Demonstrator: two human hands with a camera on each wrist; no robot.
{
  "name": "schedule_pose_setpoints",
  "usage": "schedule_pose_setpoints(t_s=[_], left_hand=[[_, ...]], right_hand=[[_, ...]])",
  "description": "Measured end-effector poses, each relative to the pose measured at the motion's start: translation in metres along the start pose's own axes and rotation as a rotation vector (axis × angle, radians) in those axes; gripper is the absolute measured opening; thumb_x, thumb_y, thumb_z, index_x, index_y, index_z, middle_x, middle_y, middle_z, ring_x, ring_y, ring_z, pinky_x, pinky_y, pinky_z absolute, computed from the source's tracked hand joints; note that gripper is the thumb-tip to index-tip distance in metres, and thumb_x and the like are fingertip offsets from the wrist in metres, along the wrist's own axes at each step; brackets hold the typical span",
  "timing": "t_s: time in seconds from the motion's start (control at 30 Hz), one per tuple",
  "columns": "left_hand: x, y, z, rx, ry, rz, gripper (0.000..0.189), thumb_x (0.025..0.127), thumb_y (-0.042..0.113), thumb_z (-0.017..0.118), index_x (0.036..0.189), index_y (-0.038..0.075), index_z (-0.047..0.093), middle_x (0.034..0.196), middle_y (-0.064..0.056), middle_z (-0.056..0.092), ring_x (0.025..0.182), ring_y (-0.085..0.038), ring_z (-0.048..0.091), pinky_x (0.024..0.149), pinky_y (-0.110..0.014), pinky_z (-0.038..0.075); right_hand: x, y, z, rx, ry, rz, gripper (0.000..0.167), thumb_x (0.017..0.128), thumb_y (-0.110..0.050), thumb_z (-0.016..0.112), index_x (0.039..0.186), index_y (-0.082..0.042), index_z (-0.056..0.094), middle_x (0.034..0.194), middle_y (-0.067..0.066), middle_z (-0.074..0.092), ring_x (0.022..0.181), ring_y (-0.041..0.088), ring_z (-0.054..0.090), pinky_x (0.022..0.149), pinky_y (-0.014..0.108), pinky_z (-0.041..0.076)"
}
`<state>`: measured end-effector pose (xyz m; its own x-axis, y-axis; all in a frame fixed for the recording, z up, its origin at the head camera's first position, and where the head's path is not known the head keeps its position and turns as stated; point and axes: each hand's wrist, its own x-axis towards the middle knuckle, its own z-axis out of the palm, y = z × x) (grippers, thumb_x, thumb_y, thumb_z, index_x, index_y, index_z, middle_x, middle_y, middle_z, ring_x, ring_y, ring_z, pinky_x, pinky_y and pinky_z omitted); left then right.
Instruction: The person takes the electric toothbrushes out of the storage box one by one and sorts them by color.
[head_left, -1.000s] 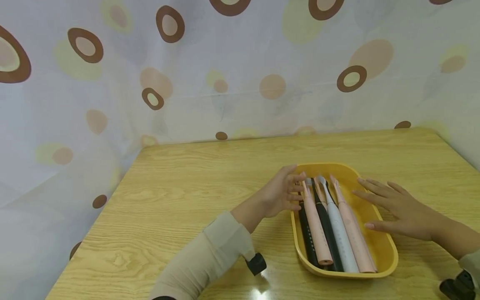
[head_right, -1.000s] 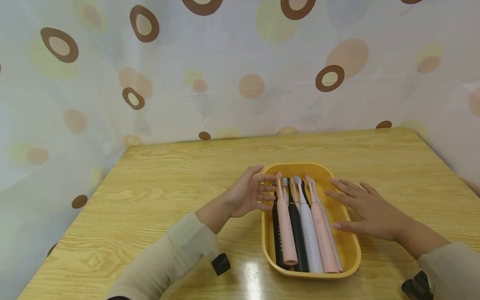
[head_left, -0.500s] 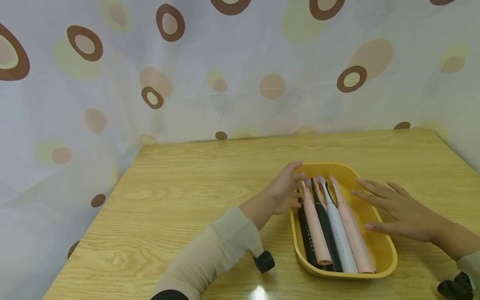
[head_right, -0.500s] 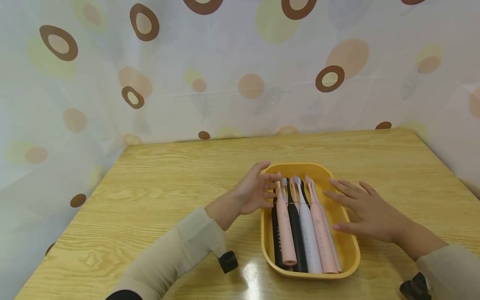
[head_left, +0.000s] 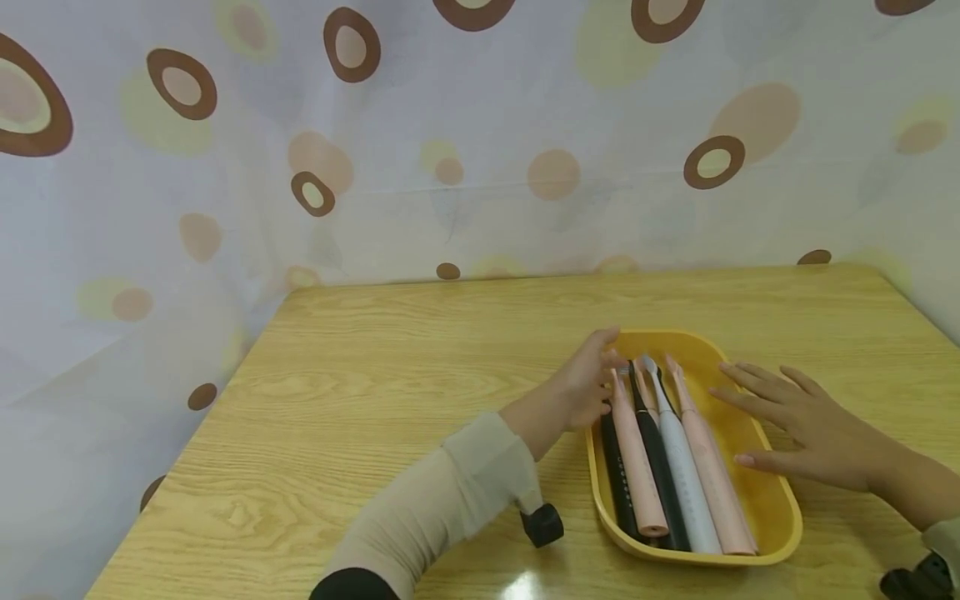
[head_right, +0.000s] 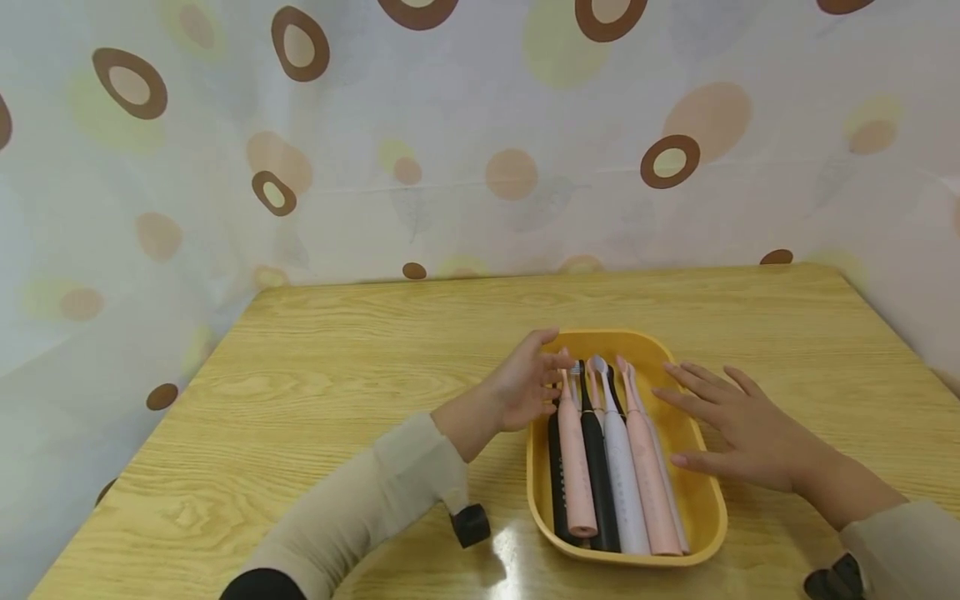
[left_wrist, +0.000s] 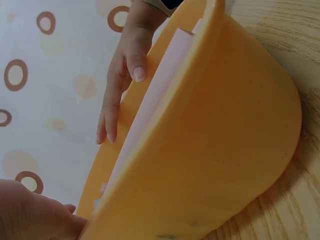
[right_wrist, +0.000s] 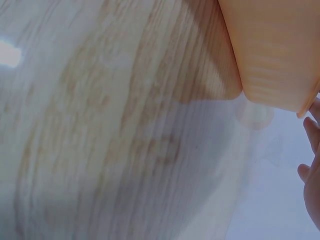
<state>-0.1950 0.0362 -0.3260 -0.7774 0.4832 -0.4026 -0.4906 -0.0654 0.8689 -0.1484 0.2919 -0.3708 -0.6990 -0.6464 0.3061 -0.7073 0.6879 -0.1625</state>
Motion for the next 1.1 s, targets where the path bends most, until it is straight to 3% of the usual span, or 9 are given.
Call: schedule_pose_setpoints(t_s=[0.17,0.37,0.8,0.9,1.1], left_hand=[[0.006,-0.003,0.004,-0.012,0.035,0.009,0.068,0.085,0.047,0.035,0.129,-0.004,0.029,0.136,-0.021,0.018,0.124,-0.040,0.007,0.101,-0.046,0.007],[0.016,-0.006,0.009,-0.017,0.124,0.004,0.064,0.086,0.041,0.040,0.130,-0.003,0.028,0.127,-0.014,0.036,0.123,-0.036,0.017,0.101,-0.042,0.011],[0.024,-0.008,0.016,-0.029,0.246,-0.067,0.060,0.086,0.036,0.047,0.129,-0.003,0.032,0.128,-0.013,0.038,0.124,-0.030,0.022,0.101,-0.040,0.014],[0.031,-0.011,0.016,-0.022,0.269,-0.066,0.059,0.085,0.036,0.048,0.128,-0.002,0.035,0.126,-0.013,0.040,0.122,-0.030,0.025,0.101,-0.040,0.015],[0.042,-0.020,0.013,-0.039,0.283,-0.049,0.053,0.083,0.039,0.049,0.121,0.003,0.046,0.119,-0.008,0.046,0.111,-0.025,0.038,0.093,-0.041,0.028]], right_hand=[[0.001,-0.001,-0.001,-0.030,0.011,-0.020,0.069,0.071,-0.038,0.066,0.130,-0.012,0.039,0.139,0.009,0.025,0.128,0.012,0.009,0.101,0.044,-0.005],[0.001,-0.003,-0.003,-0.008,0.007,-0.021,0.067,0.072,-0.036,0.066,0.129,-0.010,0.041,0.139,0.009,0.025,0.128,0.010,0.007,0.101,0.042,-0.006],[0.000,-0.002,-0.001,0.019,-0.010,0.005,0.070,0.072,-0.033,0.067,0.131,-0.010,0.037,0.139,0.009,0.025,0.127,0.005,0.006,0.101,0.041,-0.006],[0.000,-0.002,-0.001,0.026,-0.013,0.010,0.070,0.072,-0.033,0.067,0.131,-0.010,0.036,0.139,0.009,0.025,0.126,0.003,0.006,0.101,0.042,-0.007],[0.000,-0.002,-0.001,0.031,-0.019,0.019,0.071,0.073,-0.033,0.066,0.132,-0.010,0.035,0.139,0.009,0.024,0.126,0.001,0.006,0.101,0.043,-0.007]])
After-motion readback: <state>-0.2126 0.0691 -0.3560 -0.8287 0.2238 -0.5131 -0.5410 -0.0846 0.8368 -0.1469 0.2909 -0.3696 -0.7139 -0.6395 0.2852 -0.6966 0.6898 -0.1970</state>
